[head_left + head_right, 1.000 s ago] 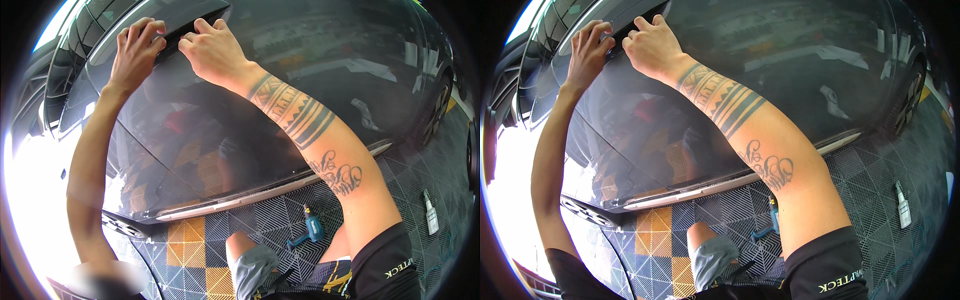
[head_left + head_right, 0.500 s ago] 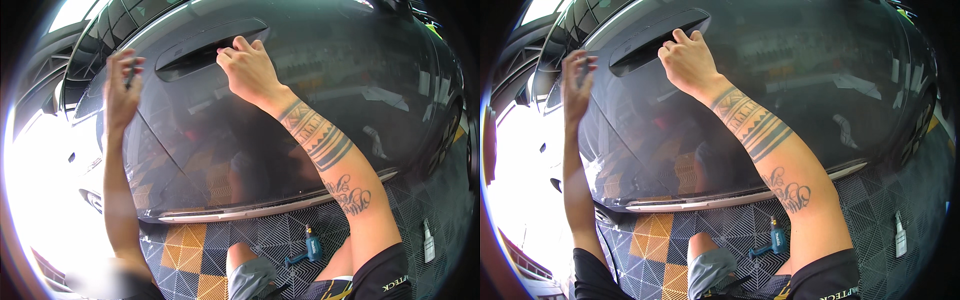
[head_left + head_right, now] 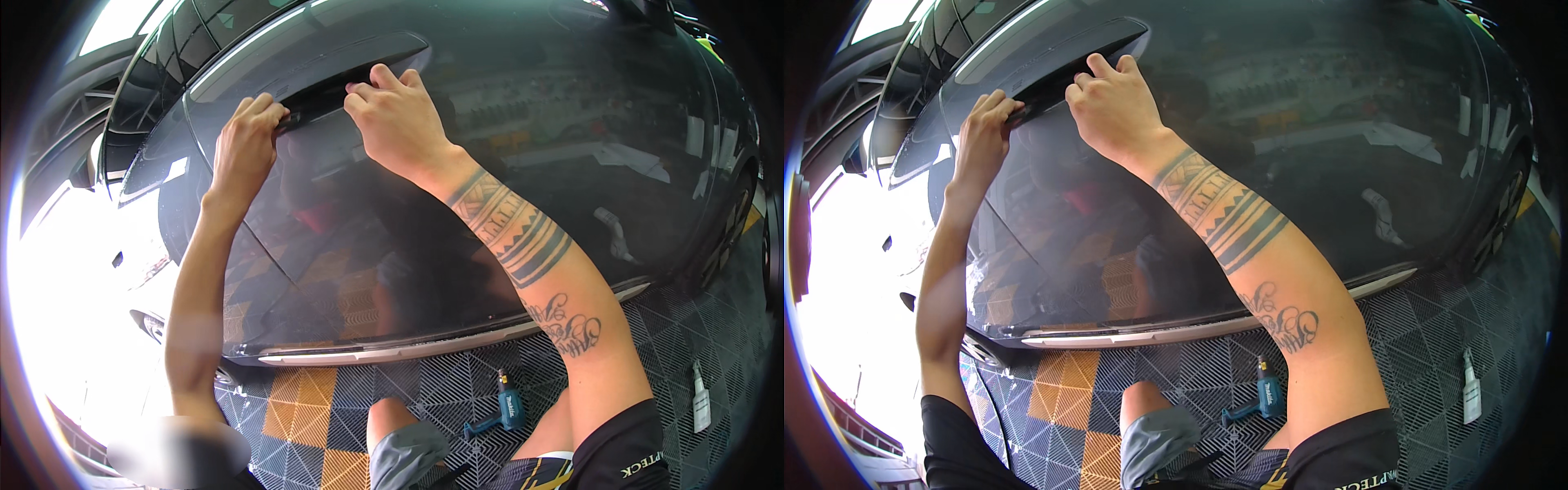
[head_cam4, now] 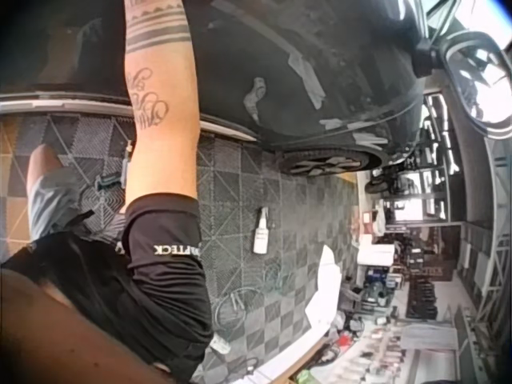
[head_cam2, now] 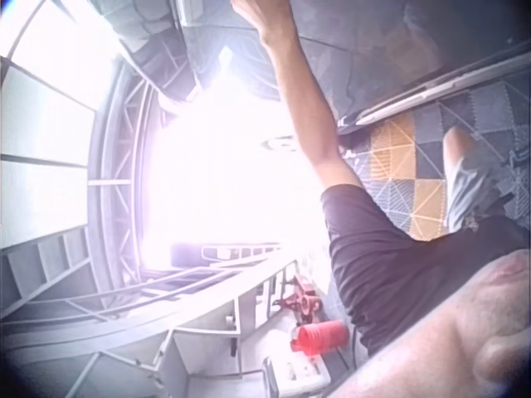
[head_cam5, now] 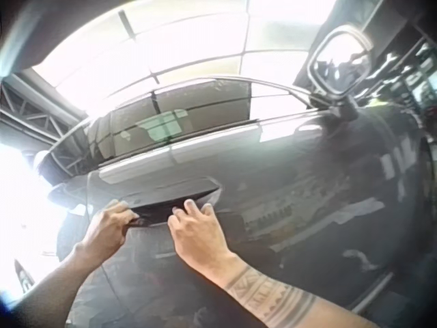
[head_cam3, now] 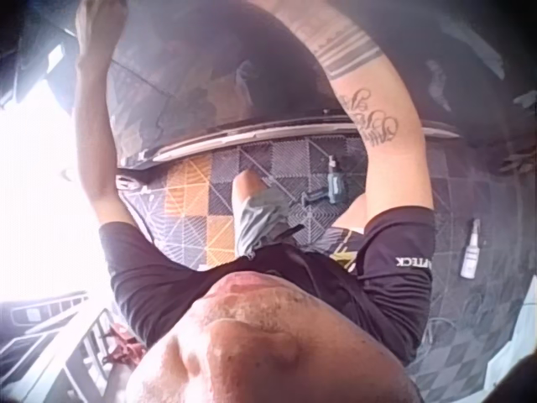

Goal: The person applies a protective film to a car door handle using a squeegee and a heat gun. They wipe the surface with a cloth, use a squeegee to smooth the film, and apply heat to conform the material to the handle's contours.

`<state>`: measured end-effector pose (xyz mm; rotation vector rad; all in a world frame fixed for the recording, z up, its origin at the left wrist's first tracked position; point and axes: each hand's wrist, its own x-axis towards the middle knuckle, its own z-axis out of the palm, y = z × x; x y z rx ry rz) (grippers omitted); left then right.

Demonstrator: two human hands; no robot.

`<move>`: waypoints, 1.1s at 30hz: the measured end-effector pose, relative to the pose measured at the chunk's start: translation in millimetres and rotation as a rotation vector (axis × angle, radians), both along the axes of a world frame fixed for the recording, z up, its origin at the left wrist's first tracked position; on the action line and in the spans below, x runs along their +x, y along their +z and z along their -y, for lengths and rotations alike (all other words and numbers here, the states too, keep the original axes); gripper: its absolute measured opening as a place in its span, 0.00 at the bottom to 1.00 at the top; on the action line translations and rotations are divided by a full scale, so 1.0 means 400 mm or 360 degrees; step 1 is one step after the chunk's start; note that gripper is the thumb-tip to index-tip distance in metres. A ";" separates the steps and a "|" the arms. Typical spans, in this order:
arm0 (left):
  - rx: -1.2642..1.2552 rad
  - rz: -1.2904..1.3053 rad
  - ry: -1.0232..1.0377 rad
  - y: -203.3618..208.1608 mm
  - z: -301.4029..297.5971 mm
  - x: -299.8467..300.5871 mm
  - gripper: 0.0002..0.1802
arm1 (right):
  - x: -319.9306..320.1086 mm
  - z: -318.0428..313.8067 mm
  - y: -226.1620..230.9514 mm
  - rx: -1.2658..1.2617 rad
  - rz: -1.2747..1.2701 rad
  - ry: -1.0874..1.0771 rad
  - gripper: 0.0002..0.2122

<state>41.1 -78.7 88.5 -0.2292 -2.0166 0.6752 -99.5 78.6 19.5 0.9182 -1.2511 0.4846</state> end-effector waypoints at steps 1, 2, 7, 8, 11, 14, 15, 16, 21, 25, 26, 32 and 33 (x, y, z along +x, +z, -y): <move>-0.0012 0.0003 0.0027 0.004 0.001 -0.009 0.09 | 0.006 -0.001 -0.001 0.0031 0.0019 -0.0012 0.06; -0.0026 0.0008 0.0061 0.015 0.001 -0.016 0.09 | 0.002 -0.001 -0.002 0.0023 0.0016 0.0007 0.06; 0.0216 0.0158 -0.0050 0.070 0.018 0.018 0.11 | -0.010 0.018 -0.002 -0.0035 -0.0013 0.0040 0.06; 0.0415 0.0157 -0.0191 0.074 0.027 0.047 0.12 | -0.009 0.021 -0.005 0.0046 0.0051 0.0031 0.06; 0.0480 0.0058 -0.0391 0.072 0.018 0.097 0.18 | -0.008 0.019 -0.002 0.0084 0.0097 0.0024 0.06; 0.0406 0.0103 -0.0352 0.046 -0.010 0.096 0.26 | -0.015 0.014 -0.001 0.0072 0.0115 0.0021 0.06; 0.0348 0.0086 -0.0333 0.040 -0.009 0.093 0.27 | -0.014 0.014 0.000 0.0072 0.0122 0.0024 0.06; 0.0370 0.0097 -0.0306 0.041 0.007 0.084 0.26 | -0.013 0.013 0.001 0.0068 0.0115 0.0031 0.05; 0.0420 0.0021 0.0170 -0.055 0.013 0.031 0.24 | -0.010 0.014 0.008 -0.0008 0.0066 0.0207 0.04; 0.0513 -0.0050 0.0102 -0.145 -0.002 -0.001 0.26 | -0.005 -0.001 0.027 -0.0089 0.0211 0.0312 0.06; 0.0568 -0.0092 0.0066 -0.155 -0.008 -0.008 0.27 | 0.006 0.000 0.030 -0.0053 0.0231 0.0229 0.08; 0.0513 -0.0302 -0.0154 -0.193 -0.018 -0.033 0.27 | 0.058 0.033 0.048 0.0017 0.0271 -0.0178 0.11; 0.0514 -0.0293 -0.0168 -0.195 -0.015 -0.032 0.27 | 0.063 0.039 0.050 0.0045 0.0292 -0.0238 0.11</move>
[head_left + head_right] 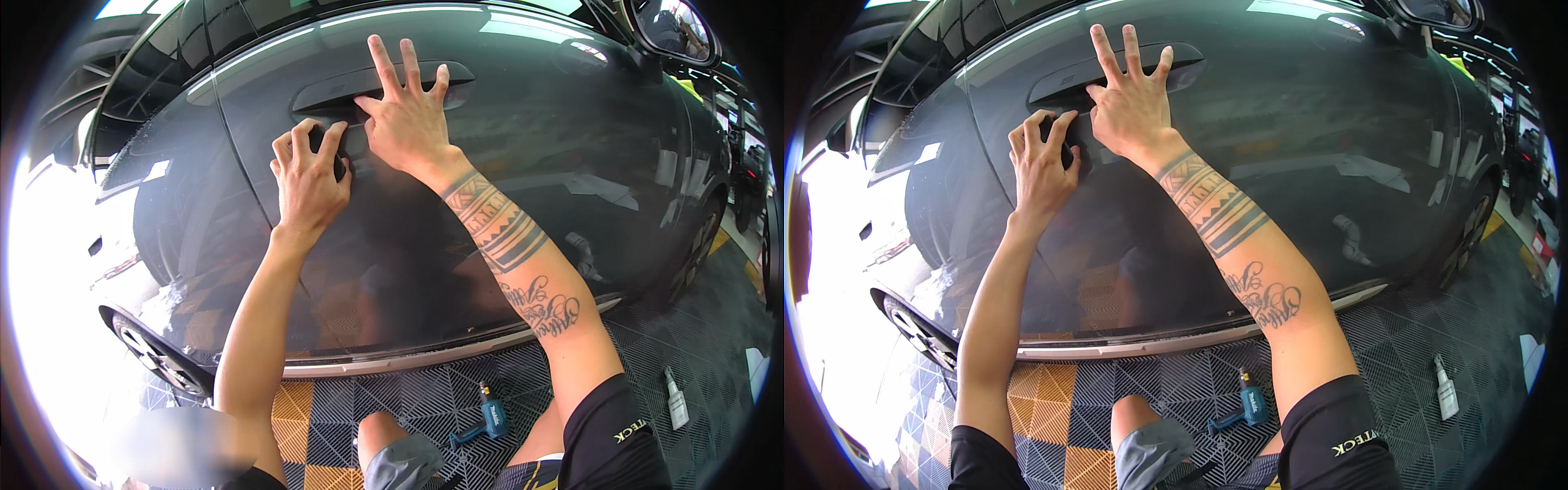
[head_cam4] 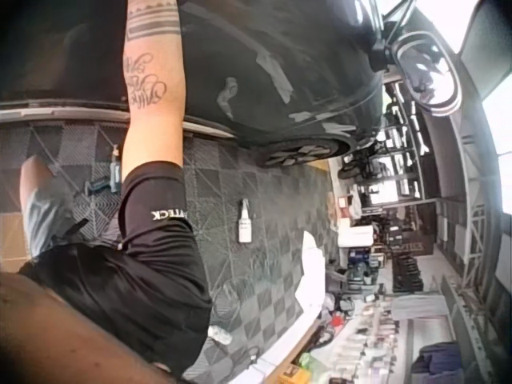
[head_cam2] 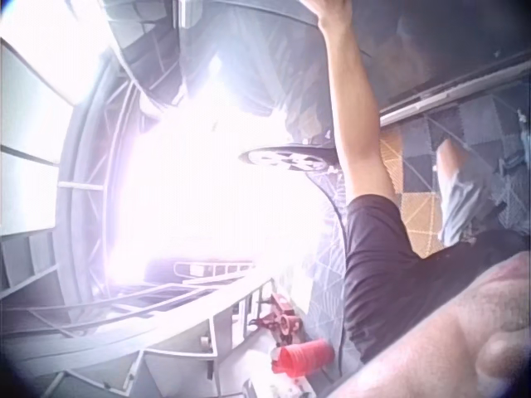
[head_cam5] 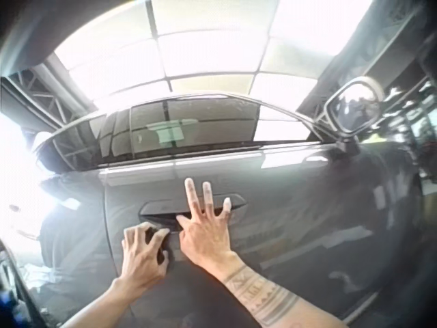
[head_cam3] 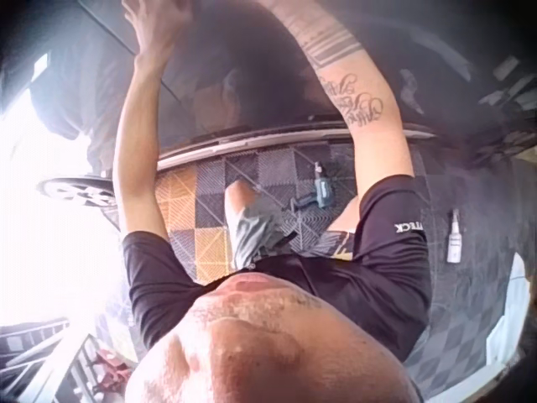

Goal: The person applies a protective film to a car door handle using a squeegee and a heat gun. They wipe the surface with a cloth, use a squeegee to smooth the film, and apply heat to conform the material to the handle's contours.

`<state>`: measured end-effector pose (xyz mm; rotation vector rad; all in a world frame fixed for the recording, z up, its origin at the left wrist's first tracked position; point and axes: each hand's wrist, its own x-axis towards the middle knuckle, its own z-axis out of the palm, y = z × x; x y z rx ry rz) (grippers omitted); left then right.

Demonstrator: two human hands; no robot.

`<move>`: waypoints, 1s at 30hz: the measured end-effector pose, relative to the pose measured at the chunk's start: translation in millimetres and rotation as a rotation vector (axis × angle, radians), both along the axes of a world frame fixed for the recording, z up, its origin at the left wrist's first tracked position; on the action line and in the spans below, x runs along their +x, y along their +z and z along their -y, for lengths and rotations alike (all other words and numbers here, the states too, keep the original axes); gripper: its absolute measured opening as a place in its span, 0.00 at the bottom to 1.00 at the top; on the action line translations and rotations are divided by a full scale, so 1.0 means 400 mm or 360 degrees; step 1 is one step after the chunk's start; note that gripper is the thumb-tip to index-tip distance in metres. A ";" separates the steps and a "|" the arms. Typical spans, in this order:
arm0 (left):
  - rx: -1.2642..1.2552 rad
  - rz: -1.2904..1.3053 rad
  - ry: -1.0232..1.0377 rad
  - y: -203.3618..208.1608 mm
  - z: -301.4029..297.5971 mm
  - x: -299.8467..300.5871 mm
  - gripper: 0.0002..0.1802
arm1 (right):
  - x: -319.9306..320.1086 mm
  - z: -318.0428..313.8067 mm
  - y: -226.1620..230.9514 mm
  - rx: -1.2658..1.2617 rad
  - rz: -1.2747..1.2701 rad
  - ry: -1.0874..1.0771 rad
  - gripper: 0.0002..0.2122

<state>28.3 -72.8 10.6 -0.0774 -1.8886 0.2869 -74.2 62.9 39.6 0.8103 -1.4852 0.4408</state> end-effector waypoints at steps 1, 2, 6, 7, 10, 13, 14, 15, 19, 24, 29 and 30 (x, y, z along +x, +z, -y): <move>-0.0012 -0.0005 -0.0019 0.001 0.002 0.002 0.27 | -0.001 0.005 0.004 -0.0006 -0.0033 -0.0005 0.09; -0.0012 -0.0010 -0.0031 -0.003 0.000 0.002 0.27 | -0.004 0.005 0.007 -0.0007 -0.0065 -0.0007 0.08; -0.0064 -0.0083 -0.0078 -0.015 0.004 -0.013 0.27 | -0.002 0.003 0.014 0.0069 -0.0054 -0.0075 0.06; -0.0089 -0.0114 -0.0088 -0.017 0.006 -0.018 0.28 | 0.001 0.001 0.015 0.0077 -0.0032 -0.0082 0.06; -0.0090 -0.0103 -0.0072 -0.016 -0.023 -0.033 0.28 | -0.010 -0.024 0.024 0.0050 -0.0021 -0.0053 0.04; -0.0047 -0.0053 -0.0070 -0.015 -0.045 -0.035 0.27 | -0.014 -0.025 0.028 -0.0044 -0.0083 0.0023 0.02; -0.0051 -0.0055 -0.0083 -0.015 -0.051 -0.036 0.27 | -0.017 -0.024 0.031 -0.0070 -0.0090 0.0033 0.02; -0.0055 -0.0057 -0.0095 -0.016 -0.057 -0.036 0.27 | -0.021 -0.024 0.033 -0.0095 -0.0097 0.0044 0.03; -0.0067 -0.0063 -0.0105 -0.021 -0.061 -0.031 0.27 | -0.034 -0.017 0.033 -0.0094 -0.0223 0.0074 0.06; -0.0067 -0.0083 -0.0112 -0.029 -0.058 -0.023 0.26 | -0.036 -0.022 0.029 -0.0028 -0.0337 0.0209 0.07; -0.0082 -0.0101 -0.0114 -0.031 -0.056 -0.020 0.26 | -0.047 -0.017 0.028 -0.0026 -0.0391 0.0294 0.08; -0.0083 -0.0097 -0.0113 -0.032 -0.056 -0.017 0.26 | -0.049 -0.016 0.028 -0.0029 -0.0407 0.0315 0.08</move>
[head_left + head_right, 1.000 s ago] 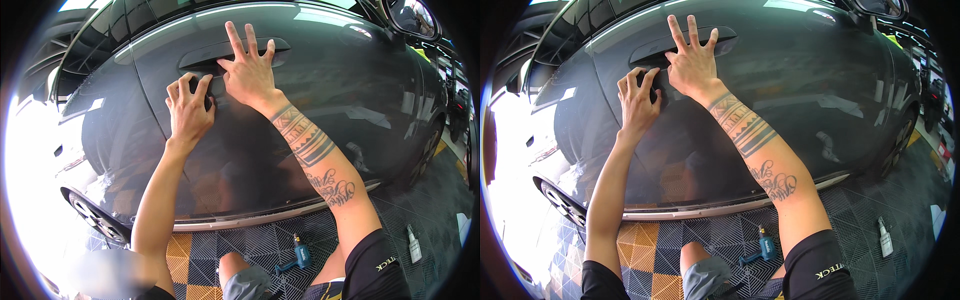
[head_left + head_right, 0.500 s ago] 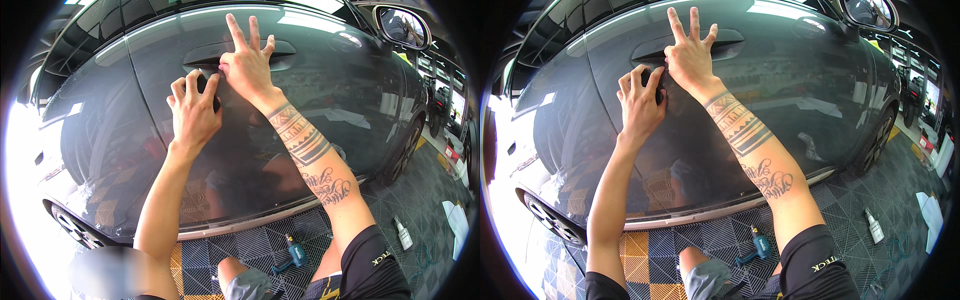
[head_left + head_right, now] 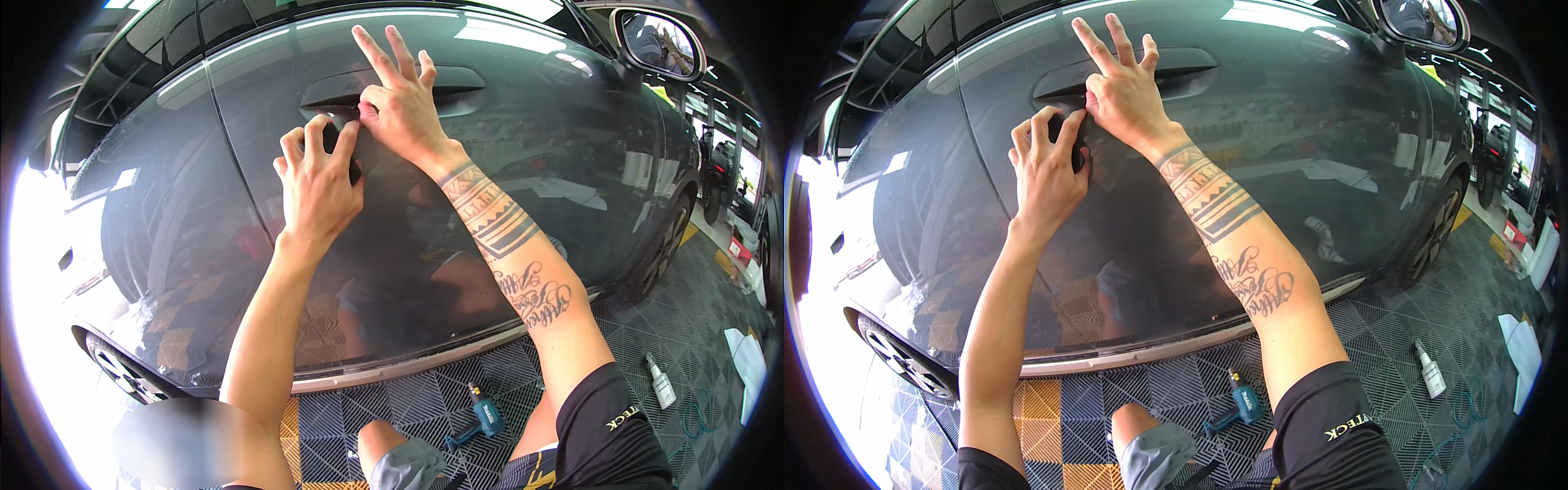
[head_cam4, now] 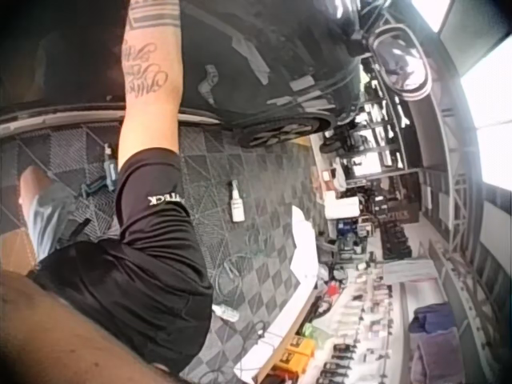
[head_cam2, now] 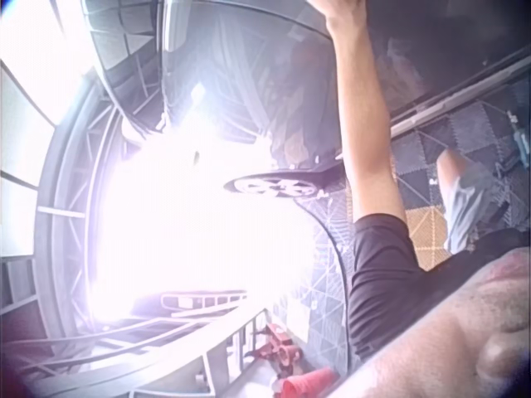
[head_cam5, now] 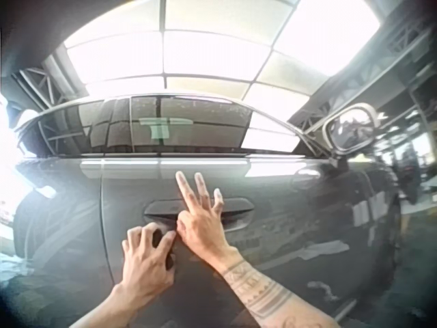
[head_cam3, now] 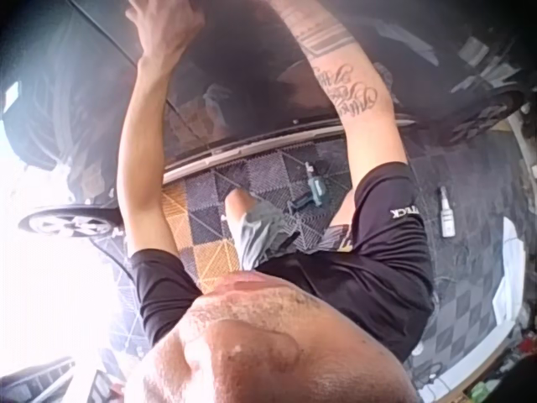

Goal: The person applies a protective film to a car door handle using a squeegee and a heat gun. They wipe the surface with a cloth, use a squeegee to smooth the film, and apply heat to conform the material to the handle's contours.

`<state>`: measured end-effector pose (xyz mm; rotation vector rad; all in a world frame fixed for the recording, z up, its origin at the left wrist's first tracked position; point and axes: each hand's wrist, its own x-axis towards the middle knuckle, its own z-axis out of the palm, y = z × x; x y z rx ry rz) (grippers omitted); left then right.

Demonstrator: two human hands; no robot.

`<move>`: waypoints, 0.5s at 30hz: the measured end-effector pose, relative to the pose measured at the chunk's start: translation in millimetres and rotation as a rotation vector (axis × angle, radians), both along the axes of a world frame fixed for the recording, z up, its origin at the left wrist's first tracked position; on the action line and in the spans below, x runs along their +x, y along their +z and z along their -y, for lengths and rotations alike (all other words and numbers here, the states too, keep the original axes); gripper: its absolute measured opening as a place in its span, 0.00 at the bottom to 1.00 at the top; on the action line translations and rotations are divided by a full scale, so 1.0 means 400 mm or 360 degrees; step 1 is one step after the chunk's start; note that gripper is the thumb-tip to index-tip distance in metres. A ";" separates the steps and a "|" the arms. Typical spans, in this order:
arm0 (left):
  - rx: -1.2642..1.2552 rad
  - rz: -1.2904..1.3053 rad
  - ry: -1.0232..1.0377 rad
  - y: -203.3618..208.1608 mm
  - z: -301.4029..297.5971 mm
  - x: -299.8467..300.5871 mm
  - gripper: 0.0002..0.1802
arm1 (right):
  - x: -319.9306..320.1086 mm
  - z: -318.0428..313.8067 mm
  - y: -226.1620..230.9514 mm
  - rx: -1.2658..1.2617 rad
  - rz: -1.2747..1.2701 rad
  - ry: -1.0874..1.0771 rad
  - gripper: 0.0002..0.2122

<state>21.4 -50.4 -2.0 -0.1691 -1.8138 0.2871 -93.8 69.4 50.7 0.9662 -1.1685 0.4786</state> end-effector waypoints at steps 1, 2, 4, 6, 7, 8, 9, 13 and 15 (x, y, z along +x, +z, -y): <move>-0.0001 0.0003 0.0001 -0.001 0.000 0.002 0.26 | -0.002 0.000 0.000 0.0023 -0.0011 0.0026 0.09; -0.0007 0.0000 0.0000 -0.004 0.005 0.002 0.26 | -0.001 0.001 -0.001 0.0041 -0.0023 0.0055 0.09; -0.0018 -0.0007 -0.0001 -0.012 0.015 0.002 0.26 | 0.001 0.003 -0.004 0.0086 -0.0035 0.0094 0.09; -0.0027 -0.0010 -0.0005 -0.015 0.018 0.006 0.26 | 0.005 0.001 -0.005 0.0142 -0.0039 0.0112 0.09; -0.0032 -0.0011 -0.0007 -0.017 0.018 0.008 0.26 | 0.007 0.000 -0.006 0.0158 -0.0040 0.0110 0.09; -0.0031 -0.0005 -0.0002 -0.018 0.019 0.011 0.26 | 0.009 -0.001 -0.007 0.0177 -0.0041 0.0108 0.09; -0.0030 0.0002 0.0004 -0.019 0.019 0.014 0.25 | 0.012 -0.001 -0.008 0.0195 -0.0041 0.0107 0.09; -0.0050 0.0007 -0.0002 -0.023 0.022 0.020 0.26 | 0.017 -0.004 -0.006 0.0229 -0.0061 0.0066 0.09; -0.0040 0.0022 -0.0007 -0.022 0.025 0.018 0.26 | 0.016 -0.005 -0.008 0.0240 -0.0047 0.0037 0.09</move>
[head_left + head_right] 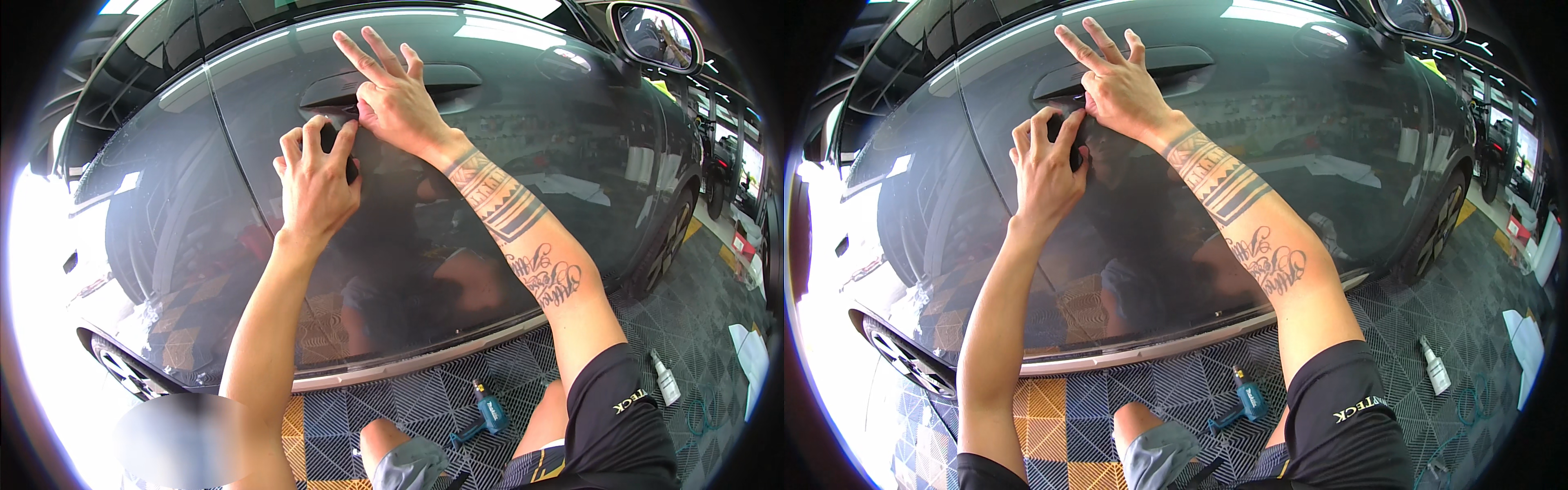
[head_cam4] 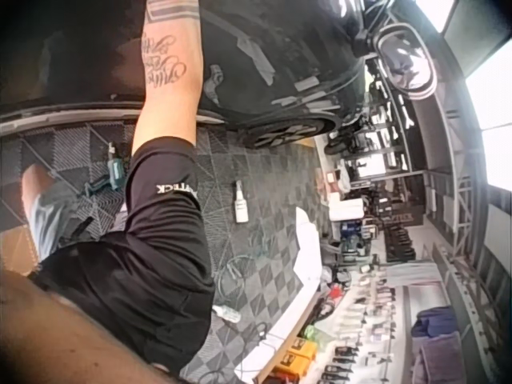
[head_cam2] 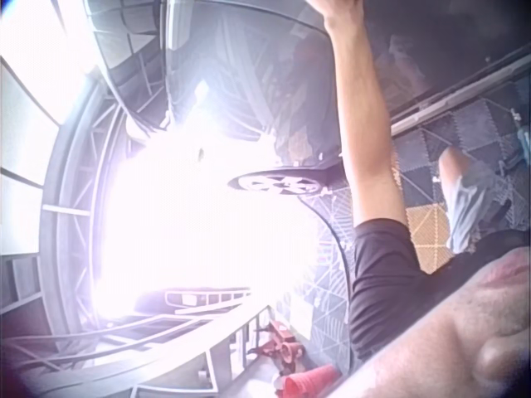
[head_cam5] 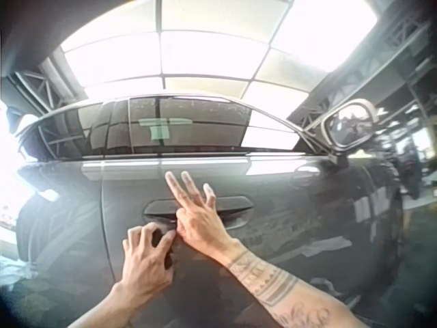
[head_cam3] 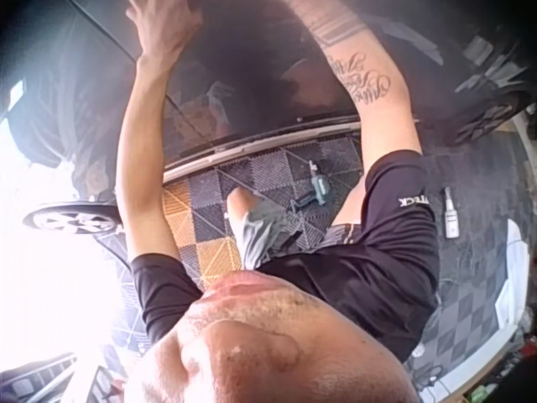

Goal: The person applies a protective film to a car door handle using a squeegee and a heat gun. They wipe the surface with a cloth, use a squeegee to smooth the film, and apply heat to conform the material to the handle's contours.

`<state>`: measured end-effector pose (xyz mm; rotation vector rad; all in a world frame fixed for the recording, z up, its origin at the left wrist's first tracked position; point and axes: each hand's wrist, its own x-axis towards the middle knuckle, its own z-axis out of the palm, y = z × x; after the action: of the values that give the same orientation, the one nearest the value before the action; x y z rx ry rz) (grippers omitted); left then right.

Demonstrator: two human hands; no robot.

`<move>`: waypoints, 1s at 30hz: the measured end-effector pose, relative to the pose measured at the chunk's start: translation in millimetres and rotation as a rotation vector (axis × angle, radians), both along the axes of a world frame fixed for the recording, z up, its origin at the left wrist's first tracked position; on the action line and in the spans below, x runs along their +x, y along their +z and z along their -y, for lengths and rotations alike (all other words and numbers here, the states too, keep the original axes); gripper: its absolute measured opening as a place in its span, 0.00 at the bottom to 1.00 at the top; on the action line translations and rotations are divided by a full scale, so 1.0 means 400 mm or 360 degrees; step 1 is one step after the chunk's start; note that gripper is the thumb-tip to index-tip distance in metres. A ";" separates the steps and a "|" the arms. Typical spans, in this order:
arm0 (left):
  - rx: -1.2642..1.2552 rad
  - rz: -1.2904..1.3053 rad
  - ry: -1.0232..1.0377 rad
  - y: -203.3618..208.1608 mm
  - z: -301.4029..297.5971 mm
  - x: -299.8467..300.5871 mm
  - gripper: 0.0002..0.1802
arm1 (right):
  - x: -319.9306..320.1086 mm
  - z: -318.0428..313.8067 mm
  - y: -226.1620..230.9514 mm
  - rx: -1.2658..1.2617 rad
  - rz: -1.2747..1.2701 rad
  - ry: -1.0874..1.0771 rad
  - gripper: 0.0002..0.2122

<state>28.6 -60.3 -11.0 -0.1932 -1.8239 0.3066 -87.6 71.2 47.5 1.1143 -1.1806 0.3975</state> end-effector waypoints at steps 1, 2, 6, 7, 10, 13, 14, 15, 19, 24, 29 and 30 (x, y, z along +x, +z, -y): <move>0.0005 0.0007 -0.0004 0.002 0.000 0.000 0.26 | 0.000 -0.003 -0.004 -0.0063 -0.0045 -0.0024 0.07; 0.0002 0.0006 -0.0010 0.009 0.003 -0.001 0.27 | -0.004 -0.003 -0.008 -0.0123 -0.0084 -0.0053 0.05; 0.0061 0.0049 -0.0297 0.042 0.048 0.009 0.33 | -0.020 -0.044 -0.065 -0.0363 0.0036 0.0100 0.04; 0.0096 0.0067 -0.0435 0.044 0.066 0.018 0.34 | -0.024 -0.062 -0.088 -0.0330 0.0058 0.0037 0.09; 0.0142 0.0077 -0.0686 0.090 0.101 0.066 0.31 | -0.027 -0.091 -0.103 -0.0128 0.0065 0.0024 0.09; -0.0002 0.0191 -0.0602 0.109 0.080 0.094 0.24 | -0.032 -0.089 -0.110 -0.0082 -0.0036 0.0019 0.09; -0.0055 0.0280 -0.0522 0.120 0.081 0.096 0.23 | -0.032 -0.081 -0.103 -0.0080 -0.0035 0.0034 0.09; -0.0109 0.0369 -0.0442 0.130 0.080 0.095 0.22 | -0.033 -0.071 -0.096 -0.0078 -0.0034 0.0049 0.08; -0.0335 0.0274 -0.0239 0.162 0.063 0.061 0.18 | -0.038 -0.041 -0.081 -0.0151 -0.0006 0.0072 0.07; -0.0362 0.0293 0.0006 0.195 0.050 0.037 0.15 | -0.029 -0.011 -0.103 -0.0302 -0.0005 0.0233 0.07; -0.0383 0.0328 0.0296 0.217 0.034 0.025 0.14 | -0.038 -0.010 -0.106 -0.0306 0.0037 0.0260 0.07; -0.0431 0.0300 0.0336 0.218 0.040 0.019 0.14 | -0.037 -0.010 -0.107 -0.0308 0.0038 0.0274 0.07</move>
<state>36.1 -76.3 76.2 -0.2238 -1.9889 0.7057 -102.4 75.2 4.6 1.0471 -1.0461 0.6462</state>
